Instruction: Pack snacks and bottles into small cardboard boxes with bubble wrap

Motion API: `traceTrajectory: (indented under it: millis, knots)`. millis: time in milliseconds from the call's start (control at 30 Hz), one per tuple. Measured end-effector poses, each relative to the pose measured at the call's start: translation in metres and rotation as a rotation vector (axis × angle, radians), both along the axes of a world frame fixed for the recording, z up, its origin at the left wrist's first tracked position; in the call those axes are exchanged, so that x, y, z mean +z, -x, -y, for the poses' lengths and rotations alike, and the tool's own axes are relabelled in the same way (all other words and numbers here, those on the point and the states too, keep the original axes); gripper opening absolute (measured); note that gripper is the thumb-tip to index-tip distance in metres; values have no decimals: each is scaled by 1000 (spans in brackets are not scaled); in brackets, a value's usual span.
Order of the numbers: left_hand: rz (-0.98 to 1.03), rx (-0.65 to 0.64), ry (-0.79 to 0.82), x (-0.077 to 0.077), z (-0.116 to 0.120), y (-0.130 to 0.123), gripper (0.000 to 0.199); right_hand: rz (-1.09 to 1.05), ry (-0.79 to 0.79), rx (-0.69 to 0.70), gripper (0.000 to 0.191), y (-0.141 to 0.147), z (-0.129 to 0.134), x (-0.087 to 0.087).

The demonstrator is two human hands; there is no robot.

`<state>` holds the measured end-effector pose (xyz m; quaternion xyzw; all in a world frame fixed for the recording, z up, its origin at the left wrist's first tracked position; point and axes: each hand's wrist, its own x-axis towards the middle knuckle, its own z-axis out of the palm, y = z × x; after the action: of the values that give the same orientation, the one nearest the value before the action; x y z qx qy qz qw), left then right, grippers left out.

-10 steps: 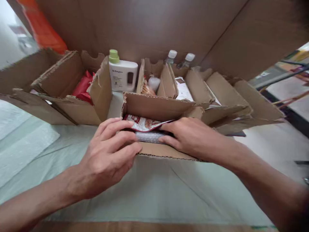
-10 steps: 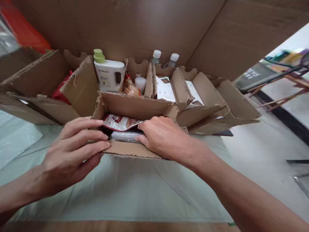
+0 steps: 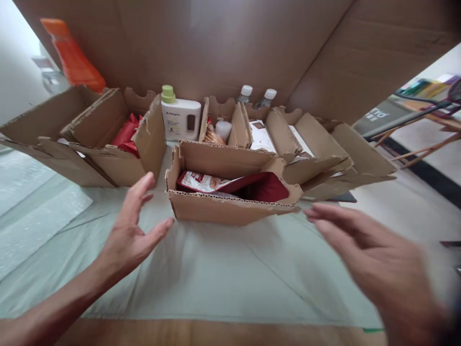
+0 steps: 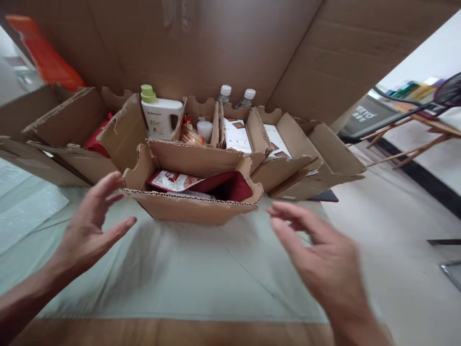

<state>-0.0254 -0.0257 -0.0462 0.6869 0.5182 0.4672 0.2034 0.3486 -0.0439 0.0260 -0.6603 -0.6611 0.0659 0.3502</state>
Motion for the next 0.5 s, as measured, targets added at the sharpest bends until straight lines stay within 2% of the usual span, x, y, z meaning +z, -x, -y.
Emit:
traceTrajectory:
  millis: [67, 133, 200, 267, 333, 400, 467, 500]
  knots:
    - [122, -64, 165, -14, -7, -8, 85, -133, 105, 61, 51, 12, -6, -32]
    - [243, -117, 237, -23, -18, -23, 87, -228, 151, 130, 53, 31, -20, -59]
    - [356, -139, 251, -25, -25, -42, 90, -303, 140, 136, 50, 47, -31, -77]
    - [428, -124, 237, -25, -21, -59, 93, -359, 121, 89, 50, 54, -27, -84]
    - [436, -88, 233, -25, 1, -69, 89, -380, 94, 51, 47, 53, -6, -85]
    - [404, -56, 278, -29, 39, -69, 79, -362, 32, 46, 39, 53, 27, -83]
    - [361, -18, 354, -35, 83, -56, 72, -323, -39, 82, 30, 61, 57, -80]
    - [367, 58, 369, -37, 102, -45, 67, -312, -62, 117, 27, 70, 68, -78]
